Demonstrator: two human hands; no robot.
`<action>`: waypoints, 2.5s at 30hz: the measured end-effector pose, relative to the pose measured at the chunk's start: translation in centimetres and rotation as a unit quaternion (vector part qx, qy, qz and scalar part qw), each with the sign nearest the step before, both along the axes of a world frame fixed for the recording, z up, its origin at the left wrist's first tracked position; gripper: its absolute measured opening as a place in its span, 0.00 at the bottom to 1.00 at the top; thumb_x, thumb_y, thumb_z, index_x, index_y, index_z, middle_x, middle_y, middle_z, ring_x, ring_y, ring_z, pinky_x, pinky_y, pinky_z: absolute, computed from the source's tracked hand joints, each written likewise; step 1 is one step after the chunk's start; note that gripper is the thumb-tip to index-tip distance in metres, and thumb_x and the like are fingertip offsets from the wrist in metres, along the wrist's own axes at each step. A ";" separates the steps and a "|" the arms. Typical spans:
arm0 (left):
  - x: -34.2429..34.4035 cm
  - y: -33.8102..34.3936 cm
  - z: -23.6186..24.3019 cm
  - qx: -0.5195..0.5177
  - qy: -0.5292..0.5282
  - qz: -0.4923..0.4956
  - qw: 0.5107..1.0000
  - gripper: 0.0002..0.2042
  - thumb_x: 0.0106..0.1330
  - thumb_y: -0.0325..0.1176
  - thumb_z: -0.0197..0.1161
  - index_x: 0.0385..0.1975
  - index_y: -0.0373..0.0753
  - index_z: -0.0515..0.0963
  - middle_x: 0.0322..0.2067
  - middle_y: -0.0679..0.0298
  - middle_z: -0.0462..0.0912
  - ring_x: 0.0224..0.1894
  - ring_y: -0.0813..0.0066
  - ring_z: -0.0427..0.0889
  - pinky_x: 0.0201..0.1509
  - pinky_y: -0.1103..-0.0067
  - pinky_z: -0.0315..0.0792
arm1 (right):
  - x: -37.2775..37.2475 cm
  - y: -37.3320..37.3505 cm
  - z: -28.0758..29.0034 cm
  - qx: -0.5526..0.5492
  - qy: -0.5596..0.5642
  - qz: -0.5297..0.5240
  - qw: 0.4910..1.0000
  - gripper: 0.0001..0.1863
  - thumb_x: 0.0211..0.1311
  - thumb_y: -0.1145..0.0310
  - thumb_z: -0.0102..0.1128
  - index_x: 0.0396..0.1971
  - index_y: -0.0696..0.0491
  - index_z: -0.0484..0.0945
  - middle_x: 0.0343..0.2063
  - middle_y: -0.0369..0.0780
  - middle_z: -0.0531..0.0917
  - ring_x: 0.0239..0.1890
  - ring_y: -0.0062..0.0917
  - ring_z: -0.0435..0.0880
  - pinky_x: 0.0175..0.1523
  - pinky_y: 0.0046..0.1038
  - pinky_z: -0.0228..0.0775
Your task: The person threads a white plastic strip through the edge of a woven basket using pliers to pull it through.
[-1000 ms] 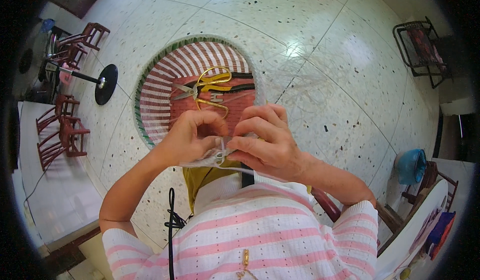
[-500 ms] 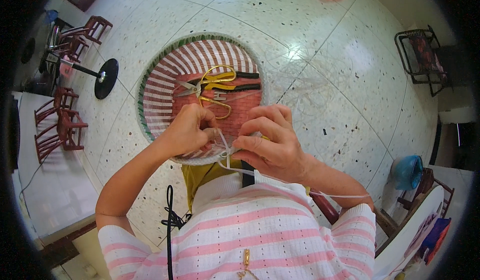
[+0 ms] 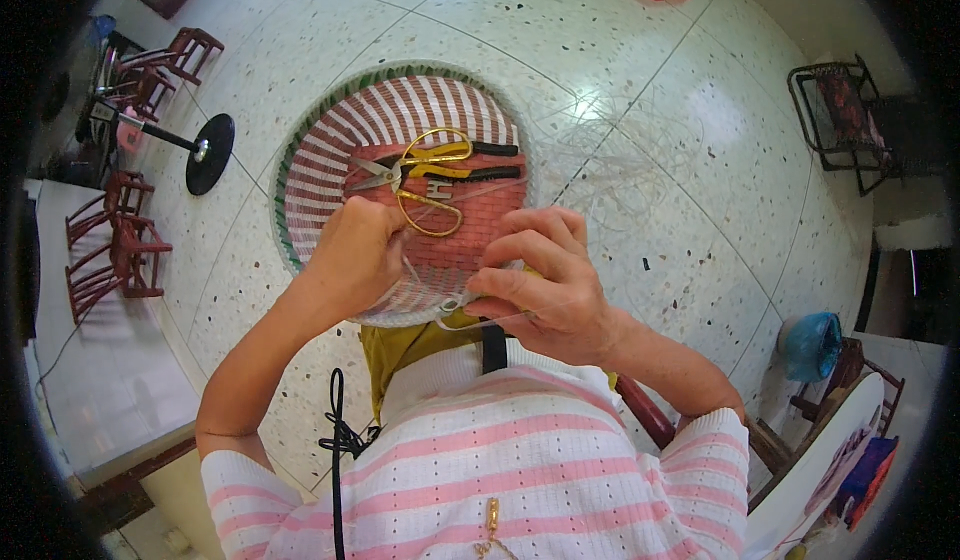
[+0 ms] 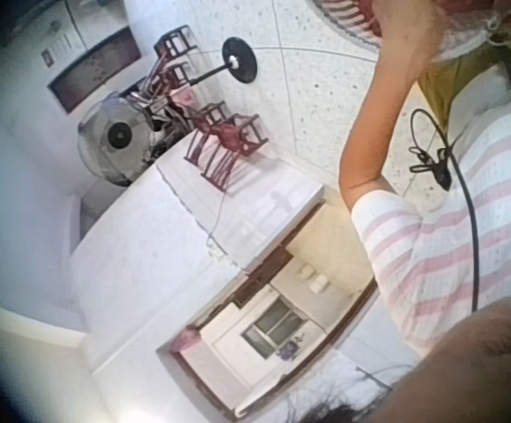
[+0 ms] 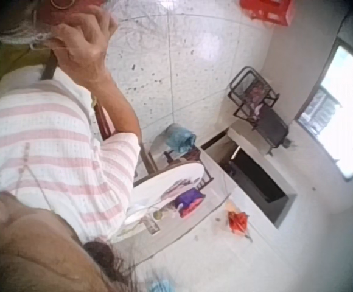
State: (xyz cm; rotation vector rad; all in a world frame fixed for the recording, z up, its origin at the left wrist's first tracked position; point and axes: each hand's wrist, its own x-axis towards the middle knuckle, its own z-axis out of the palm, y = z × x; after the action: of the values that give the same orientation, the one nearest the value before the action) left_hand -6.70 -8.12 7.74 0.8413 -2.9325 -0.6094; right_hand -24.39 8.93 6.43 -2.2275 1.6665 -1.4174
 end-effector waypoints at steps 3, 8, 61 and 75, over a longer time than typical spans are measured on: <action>0.4 0.0 1.0 0.022 -0.068 0.031 0.997 0.09 0.62 0.32 0.66 0.29 0.31 0.83 0.25 0.45 0.81 0.31 0.43 0.82 0.37 0.60 0.76 | 0.0 0.0 0.2 0.011 0.010 -0.002 1.000 0.17 0.41 0.65 0.79 0.33 0.48 0.84 0.35 0.34 0.81 0.45 0.34 0.78 0.51 0.38 0.60; 1.5 0.9 3.6 0.038 0.012 0.046 0.998 0.11 0.62 0.34 0.68 0.29 0.30 0.83 0.27 0.47 0.82 0.32 0.46 0.82 0.36 0.64 0.75 | -0.1 0.4 1.2 0.019 0.067 -0.001 0.998 0.18 0.43 0.64 0.77 0.37 0.48 0.84 0.40 0.36 0.81 0.46 0.34 0.78 0.52 0.38 0.60; 0.9 1.4 2.4 0.417 0.154 -0.085 0.892 0.07 0.65 0.25 0.61 0.38 0.30 0.83 0.26 0.56 0.84 0.30 0.74 0.83 0.37 0.76 0.75 | -0.2 -2.1 8.2 0.619 -0.390 0.046 0.680 0.24 0.73 0.52 0.58 0.25 0.58 0.81 0.11 0.34 0.76 0.09 0.11 0.67 0.13 0.18 0.50; 1.8 1.9 1.1 0.012 0.168 0.084 0.982 0.11 0.66 0.19 0.56 0.48 0.32 0.72 0.42 0.50 0.74 0.49 0.48 0.76 0.53 0.67 0.70 | -0.1 -11.2 6.0 0.652 -0.073 0.165 0.736 0.06 0.57 0.73 0.63 0.26 0.60 0.85 0.19 0.37 0.83 0.20 0.19 0.79 0.26 0.26 0.71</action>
State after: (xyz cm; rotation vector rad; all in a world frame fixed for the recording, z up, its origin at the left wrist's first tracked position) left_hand -4.86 -6.21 8.79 0.8794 -2.5284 -0.6976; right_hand -24.47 -2.25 12.40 -1.3380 1.3303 -0.0849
